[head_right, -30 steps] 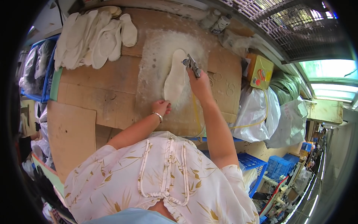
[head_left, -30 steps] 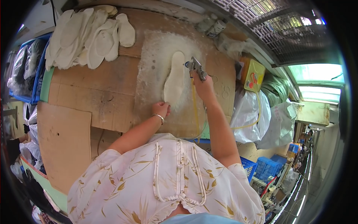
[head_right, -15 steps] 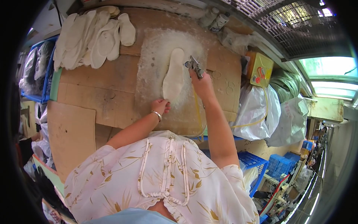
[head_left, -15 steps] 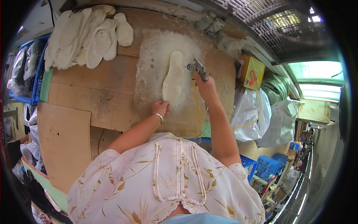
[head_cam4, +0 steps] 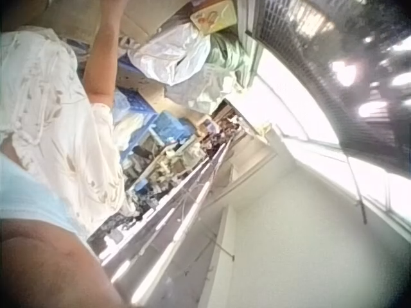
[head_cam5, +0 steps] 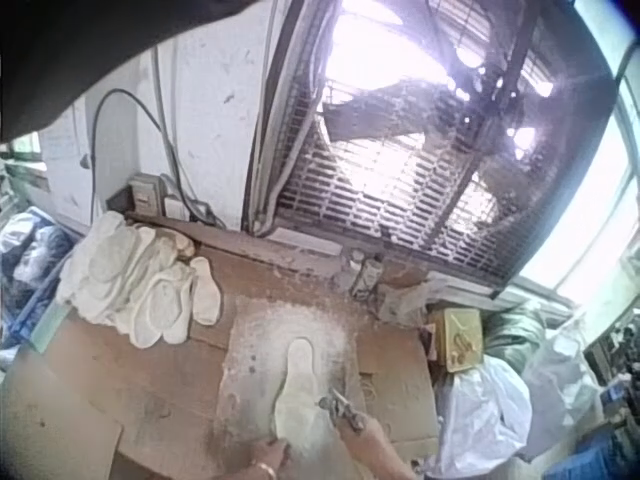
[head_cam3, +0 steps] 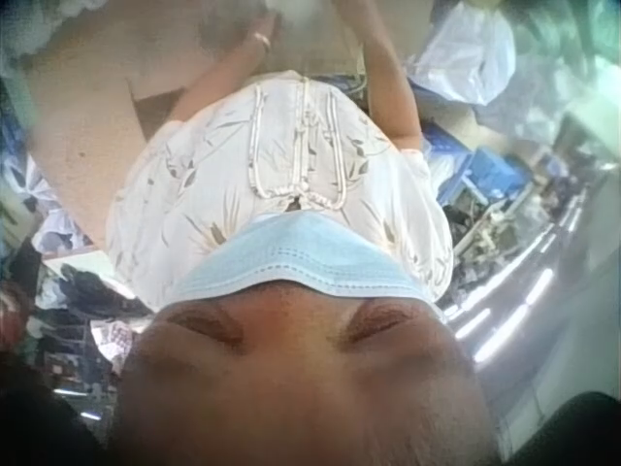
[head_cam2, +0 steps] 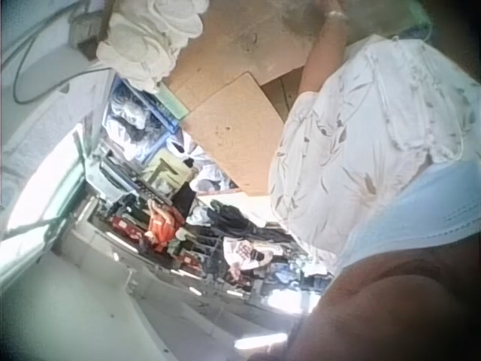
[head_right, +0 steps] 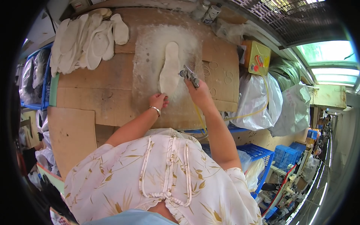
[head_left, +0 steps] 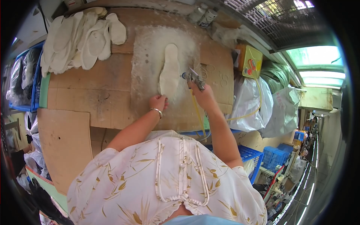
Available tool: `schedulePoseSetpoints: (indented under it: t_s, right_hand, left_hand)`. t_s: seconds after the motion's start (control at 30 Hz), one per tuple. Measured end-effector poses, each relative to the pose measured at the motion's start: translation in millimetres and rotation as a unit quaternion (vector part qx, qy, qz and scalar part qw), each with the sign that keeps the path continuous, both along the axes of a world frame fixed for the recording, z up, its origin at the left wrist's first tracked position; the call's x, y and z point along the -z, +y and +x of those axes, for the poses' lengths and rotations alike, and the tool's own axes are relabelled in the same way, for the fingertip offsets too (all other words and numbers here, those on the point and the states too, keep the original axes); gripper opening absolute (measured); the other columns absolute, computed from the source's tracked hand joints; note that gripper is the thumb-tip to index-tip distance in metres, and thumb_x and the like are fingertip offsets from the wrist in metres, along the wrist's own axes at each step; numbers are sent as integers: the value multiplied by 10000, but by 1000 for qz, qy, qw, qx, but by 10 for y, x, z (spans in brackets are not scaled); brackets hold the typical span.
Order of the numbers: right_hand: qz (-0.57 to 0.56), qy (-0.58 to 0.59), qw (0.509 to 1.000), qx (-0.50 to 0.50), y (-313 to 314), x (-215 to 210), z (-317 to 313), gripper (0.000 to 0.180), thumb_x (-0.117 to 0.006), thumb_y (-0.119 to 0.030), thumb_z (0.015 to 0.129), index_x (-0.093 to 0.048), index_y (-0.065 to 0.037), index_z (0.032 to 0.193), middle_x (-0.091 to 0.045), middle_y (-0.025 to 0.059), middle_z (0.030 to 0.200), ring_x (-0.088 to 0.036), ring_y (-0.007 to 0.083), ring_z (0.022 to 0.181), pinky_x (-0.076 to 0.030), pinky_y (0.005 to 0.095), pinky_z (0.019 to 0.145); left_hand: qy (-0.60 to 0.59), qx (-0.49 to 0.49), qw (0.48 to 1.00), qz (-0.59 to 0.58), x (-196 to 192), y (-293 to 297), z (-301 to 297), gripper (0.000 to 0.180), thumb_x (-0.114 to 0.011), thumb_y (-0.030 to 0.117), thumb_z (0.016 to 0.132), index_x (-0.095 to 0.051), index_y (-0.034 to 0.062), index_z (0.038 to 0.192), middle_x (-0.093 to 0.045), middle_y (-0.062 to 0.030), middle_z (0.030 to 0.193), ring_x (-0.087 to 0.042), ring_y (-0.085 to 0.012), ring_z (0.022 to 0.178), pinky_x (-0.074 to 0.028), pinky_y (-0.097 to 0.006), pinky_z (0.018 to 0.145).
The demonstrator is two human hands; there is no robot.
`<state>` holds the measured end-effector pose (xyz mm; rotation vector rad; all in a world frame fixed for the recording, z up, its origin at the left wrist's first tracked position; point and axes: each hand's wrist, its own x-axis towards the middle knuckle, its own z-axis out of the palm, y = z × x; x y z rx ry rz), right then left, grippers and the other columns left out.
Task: Spraying adhesive or coating onto white shoe insole components using a pneumatic spray gun.
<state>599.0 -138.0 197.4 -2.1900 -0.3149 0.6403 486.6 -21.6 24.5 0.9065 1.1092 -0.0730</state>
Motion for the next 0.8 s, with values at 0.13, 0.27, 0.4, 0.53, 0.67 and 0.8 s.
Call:
schedulePoseSetpoints:
  t_s: [0.13, 0.27, 0.4, 0.53, 0.67, 0.8]
  right_hand:
    - [-7, 6, 1000, -18, -87, -27, -121, 310, -585, -302, 861, -555, 0, 798, -471, 21, 609, -405, 112, 594, -369, 297, 549]
    - [-27, 13, 999, -34, -197, 23, -228, 312, -588, -308, 860, -565, 0, 820, -479, 41, 607, -410, 122, 595, -377, 304, 557]
    - [-31, 17, 998, -42, -261, 27, -367, 342, -589, -334, 856, -574, 8, 863, -508, 86, 621, -433, 169, 596, -398, 327, 583]
    - [-48, 22, 997, -64, -347, 59, -472, 378, -586, -357, 853, -578, 17, 909, -552, 129, 660, -486, 224, 616, -418, 349, 615]
    - [-67, 42, 994, -69, -337, -7, -599, 382, -588, -360, 850, -581, 14, 927, -565, 137, 678, -510, 242, 628, -424, 353, 625]
    - [-61, 40, 995, -67, -366, 61, -630, 365, -592, -346, 850, -576, 14, 912, -561, 132, 673, -498, 237, 623, -420, 353, 618]
  left_hand:
    - [2, 10, 1000, 7, 13, -3, 4, 173, -592, 180, 829, -591, 17, 888, -645, -66, 815, -618, -145, 581, -480, -244, 448]
    - [1, 8, 1000, 11, 6, -9, 10, 177, -591, 184, 831, -597, 19, 895, -648, -64, 817, -615, -138, 579, -478, -239, 447]
    - [-6, -1, 1000, 4, 32, -9, -5, 184, -589, 190, 835, -600, 22, 909, -652, -62, 825, -615, -136, 583, -476, -236, 447]
    - [-8, -5, 1000, -1, 23, -29, -4, 187, -584, 189, 840, -602, 24, 926, -655, -59, 834, -616, -133, 590, -477, -235, 449]
    - [-17, -7, 1000, 0, 59, -21, -14, 195, -575, 189, 847, -605, 24, 947, -658, -57, 845, -617, -131, 603, -479, -235, 456]
    - [-22, -3, 1000, 1, 88, -25, -23, 202, -572, 193, 850, -606, 22, 952, -657, -55, 846, -619, -130, 609, -480, -236, 457]
